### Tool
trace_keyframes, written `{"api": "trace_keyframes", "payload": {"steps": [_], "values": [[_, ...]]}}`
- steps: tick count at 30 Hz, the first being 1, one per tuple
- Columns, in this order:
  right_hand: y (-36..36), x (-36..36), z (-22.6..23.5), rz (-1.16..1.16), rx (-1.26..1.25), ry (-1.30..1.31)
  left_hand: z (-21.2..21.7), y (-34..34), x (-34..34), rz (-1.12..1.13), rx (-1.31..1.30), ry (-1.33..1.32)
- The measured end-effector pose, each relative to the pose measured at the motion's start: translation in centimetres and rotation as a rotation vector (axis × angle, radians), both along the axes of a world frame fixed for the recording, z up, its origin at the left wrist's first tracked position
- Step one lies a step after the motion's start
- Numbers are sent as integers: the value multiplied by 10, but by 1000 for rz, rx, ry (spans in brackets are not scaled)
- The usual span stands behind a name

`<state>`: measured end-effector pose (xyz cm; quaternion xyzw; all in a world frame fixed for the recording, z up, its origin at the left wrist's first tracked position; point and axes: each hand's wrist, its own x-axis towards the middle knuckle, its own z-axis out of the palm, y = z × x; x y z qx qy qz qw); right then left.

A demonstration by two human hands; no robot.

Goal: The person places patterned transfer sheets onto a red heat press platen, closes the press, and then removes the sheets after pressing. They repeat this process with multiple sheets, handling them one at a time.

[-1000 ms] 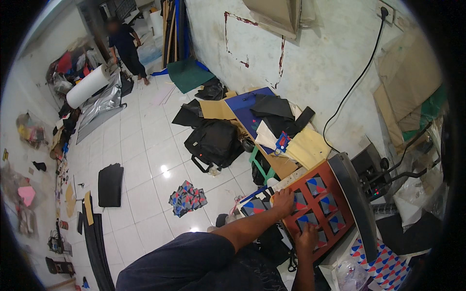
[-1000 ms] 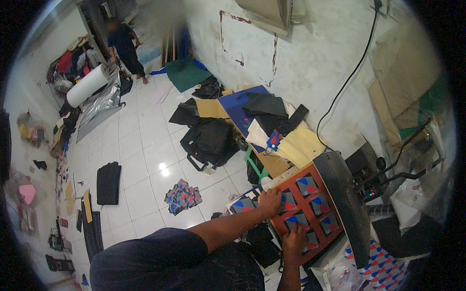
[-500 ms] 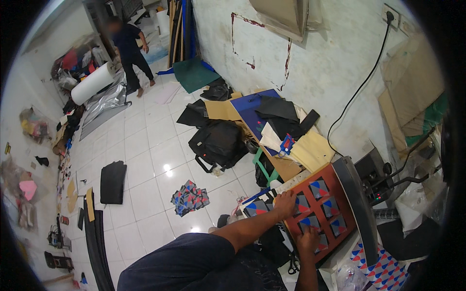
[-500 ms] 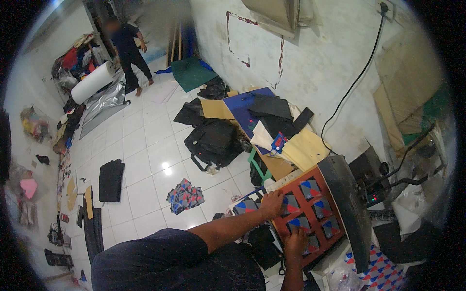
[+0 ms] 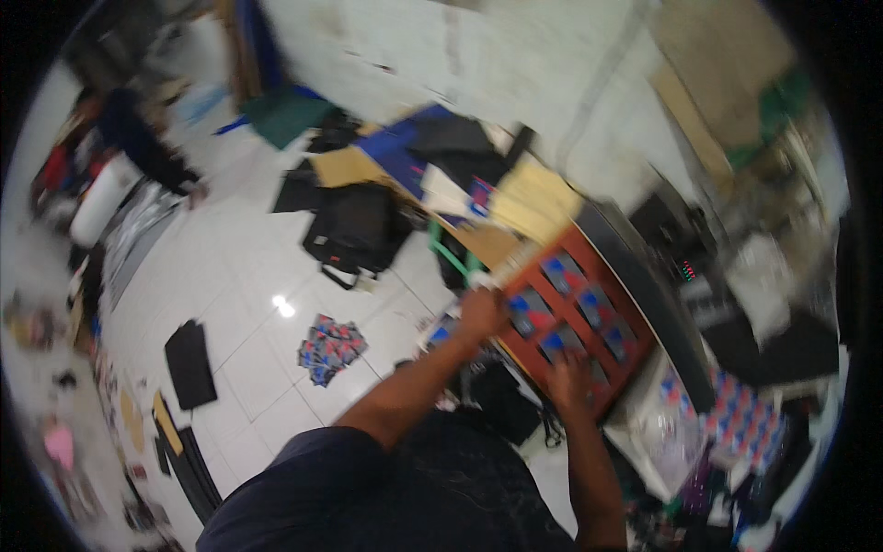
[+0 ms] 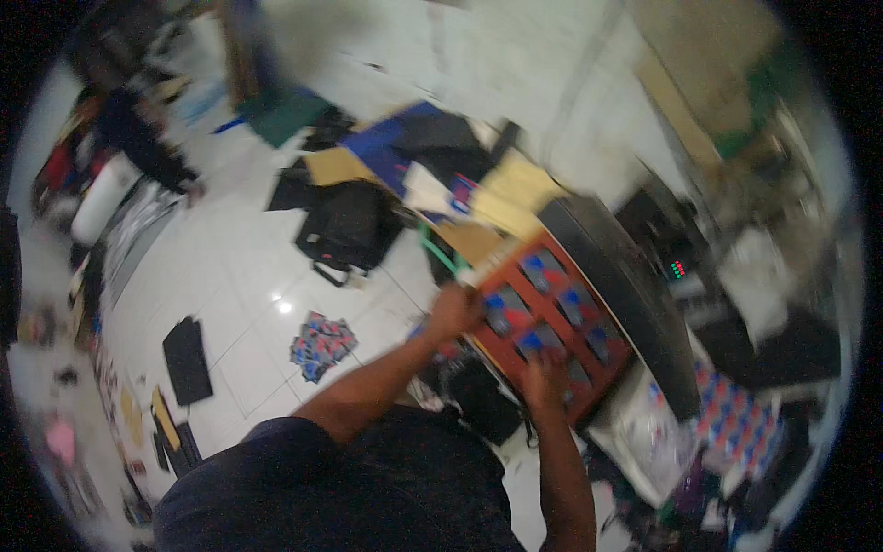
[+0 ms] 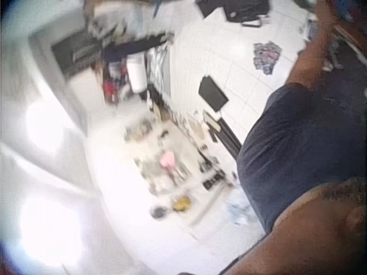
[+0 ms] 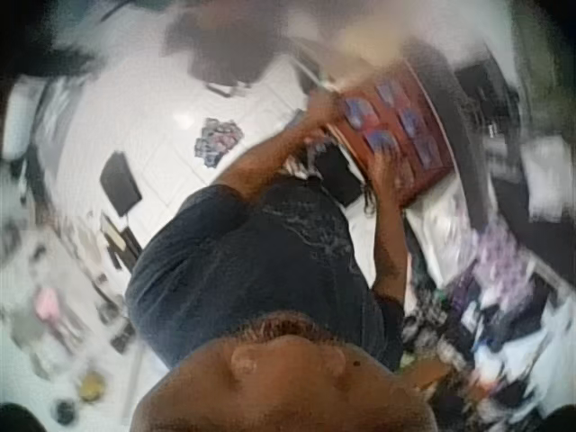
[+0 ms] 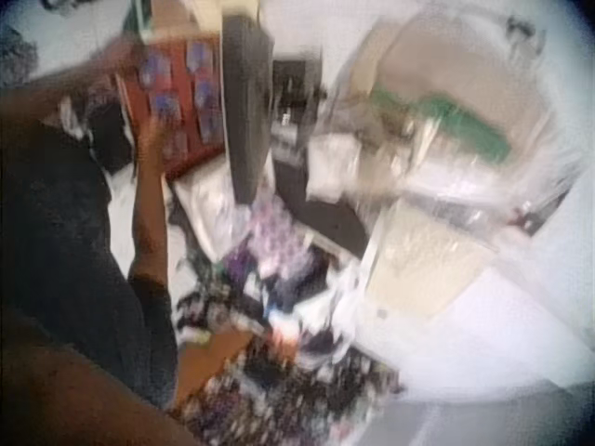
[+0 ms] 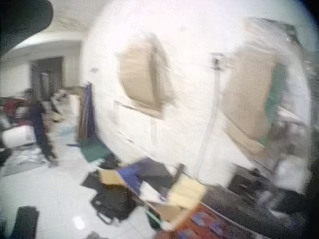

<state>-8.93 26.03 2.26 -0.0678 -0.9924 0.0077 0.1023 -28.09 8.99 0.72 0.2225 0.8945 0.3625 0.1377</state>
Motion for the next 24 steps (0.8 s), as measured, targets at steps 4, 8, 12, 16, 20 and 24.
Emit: {"api": "trace_keyframes", "payload": {"steps": [4, 8, 12, 16, 20, 24], "values": [[2, 10, 2, -102, 0, -51, -7, -18, 0, 83, 10, 119], [3, 14, -1, -116, 36, -45, -3, -18, 3, 22, -62, 140], [-3, 10, 1, -120, 19, -118, 18, 1, 15, -14, -203, 297], [-5, -1, -1, -83, 174, -90, 22, 21, 19, -24, -361, 214], [-9, -4, -4, -121, 215, -131, 21, 30, 16, -2, -437, 122], [-11, -4, 2, -174, 144, -160, 18, 33, 9, -5, -426, 27]]}}
